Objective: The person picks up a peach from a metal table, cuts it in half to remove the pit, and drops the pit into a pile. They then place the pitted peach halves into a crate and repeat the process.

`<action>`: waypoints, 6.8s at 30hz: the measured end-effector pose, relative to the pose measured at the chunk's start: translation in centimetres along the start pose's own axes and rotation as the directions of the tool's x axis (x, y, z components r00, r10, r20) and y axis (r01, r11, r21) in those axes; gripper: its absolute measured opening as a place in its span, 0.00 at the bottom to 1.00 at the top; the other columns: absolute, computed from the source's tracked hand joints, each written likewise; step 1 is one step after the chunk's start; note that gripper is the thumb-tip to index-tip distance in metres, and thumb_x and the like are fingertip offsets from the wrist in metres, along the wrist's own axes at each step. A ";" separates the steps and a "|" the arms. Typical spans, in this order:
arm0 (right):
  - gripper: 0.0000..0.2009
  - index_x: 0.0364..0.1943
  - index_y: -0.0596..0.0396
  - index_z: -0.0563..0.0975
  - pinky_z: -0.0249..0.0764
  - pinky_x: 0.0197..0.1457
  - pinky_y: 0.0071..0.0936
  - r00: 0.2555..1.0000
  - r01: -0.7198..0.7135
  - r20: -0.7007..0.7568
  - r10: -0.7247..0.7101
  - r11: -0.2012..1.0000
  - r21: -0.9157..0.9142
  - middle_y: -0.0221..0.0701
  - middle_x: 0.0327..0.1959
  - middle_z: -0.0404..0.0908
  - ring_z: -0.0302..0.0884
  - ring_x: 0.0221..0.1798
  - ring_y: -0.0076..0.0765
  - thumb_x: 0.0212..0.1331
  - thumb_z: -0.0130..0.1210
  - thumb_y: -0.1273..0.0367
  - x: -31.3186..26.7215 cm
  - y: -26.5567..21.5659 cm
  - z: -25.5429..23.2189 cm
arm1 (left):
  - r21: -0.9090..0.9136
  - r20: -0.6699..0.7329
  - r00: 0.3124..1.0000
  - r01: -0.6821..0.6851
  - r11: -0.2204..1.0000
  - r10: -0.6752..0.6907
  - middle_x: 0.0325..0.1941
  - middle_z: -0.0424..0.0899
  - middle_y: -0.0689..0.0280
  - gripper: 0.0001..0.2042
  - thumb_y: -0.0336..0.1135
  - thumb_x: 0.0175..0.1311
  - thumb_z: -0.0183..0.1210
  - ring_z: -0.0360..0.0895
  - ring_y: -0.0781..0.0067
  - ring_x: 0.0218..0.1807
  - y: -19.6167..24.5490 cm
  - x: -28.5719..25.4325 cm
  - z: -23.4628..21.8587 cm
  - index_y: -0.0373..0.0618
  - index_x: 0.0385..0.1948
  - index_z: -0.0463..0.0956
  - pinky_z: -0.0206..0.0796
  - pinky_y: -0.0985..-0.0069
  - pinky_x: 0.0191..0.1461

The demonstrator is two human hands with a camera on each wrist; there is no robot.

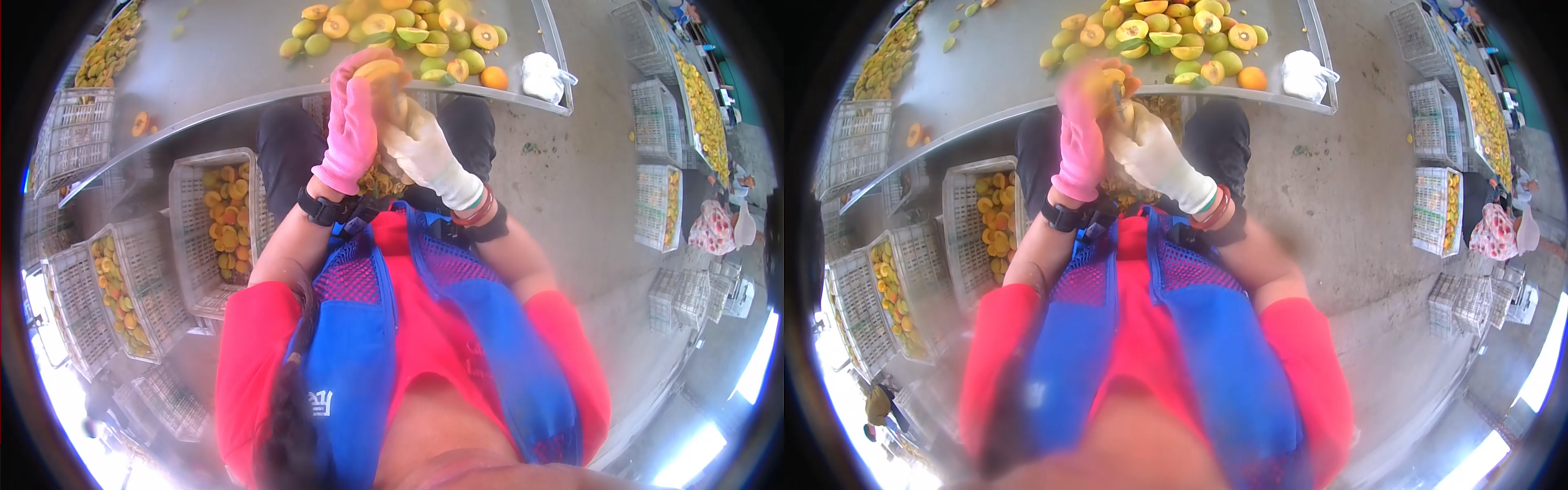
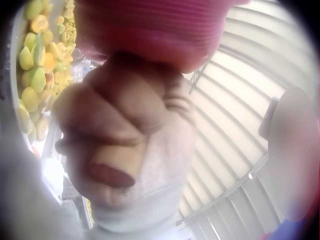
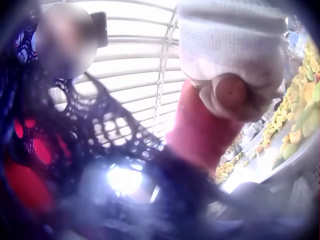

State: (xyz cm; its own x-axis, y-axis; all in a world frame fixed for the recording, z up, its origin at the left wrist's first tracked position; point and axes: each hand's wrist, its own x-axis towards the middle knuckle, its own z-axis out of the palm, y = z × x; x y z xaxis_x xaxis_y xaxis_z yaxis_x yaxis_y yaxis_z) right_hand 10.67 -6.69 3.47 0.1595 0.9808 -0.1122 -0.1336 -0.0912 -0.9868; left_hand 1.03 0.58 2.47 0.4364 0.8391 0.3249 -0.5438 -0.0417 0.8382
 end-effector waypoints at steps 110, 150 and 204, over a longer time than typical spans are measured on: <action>0.10 0.46 0.56 0.72 0.62 0.18 0.24 0.821 -0.437 0.268 0.503 0.858 -0.272 0.26 0.21 0.72 0.66 0.16 0.24 0.63 0.51 0.69 -0.4 7.3 -1.5 | 0.802 -0.584 0.806 0.592 -0.080 0.099 0.44 0.85 0.53 0.22 0.51 0.71 0.52 0.84 0.64 0.47 10.7 -2.2 -19.8 0.40 0.50 0.79 0.76 0.69 0.48; 0.11 0.44 0.57 0.70 0.71 0.29 0.35 0.954 0.247 -0.017 -0.299 0.819 -0.519 0.36 0.25 0.75 0.75 0.25 0.43 0.60 0.57 0.73 0.6 1.6 -1.5 | -0.403 -0.033 0.944 0.287 0.869 -0.327 0.59 0.76 0.54 0.17 0.40 0.68 0.53 0.78 0.66 0.52 -0.8 6.3 -5.9 0.42 0.53 0.73 0.72 0.72 0.48; 0.06 0.39 0.55 0.68 0.61 0.17 0.23 0.888 -0.354 0.313 0.337 0.935 0.000 0.27 0.20 0.68 0.65 0.15 0.23 0.62 0.51 0.70 -1.5 -1.8 -0.4 | 0.232 0.043 0.956 0.274 0.933 -0.292 0.31 0.84 0.58 0.45 0.74 0.68 0.29 0.81 0.68 0.34 1.4 1.4 -2.5 0.34 0.34 0.81 0.73 0.75 0.43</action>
State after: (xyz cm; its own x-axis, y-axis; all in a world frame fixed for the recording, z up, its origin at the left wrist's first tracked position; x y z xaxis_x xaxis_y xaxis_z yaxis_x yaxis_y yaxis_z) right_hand 11.10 -8.09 5.39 -0.2090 0.8944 -0.3954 -0.1817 -0.4328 -0.8830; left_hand -0.88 3.06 3.01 0.6066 0.7904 0.0849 -0.2216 0.0656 0.9729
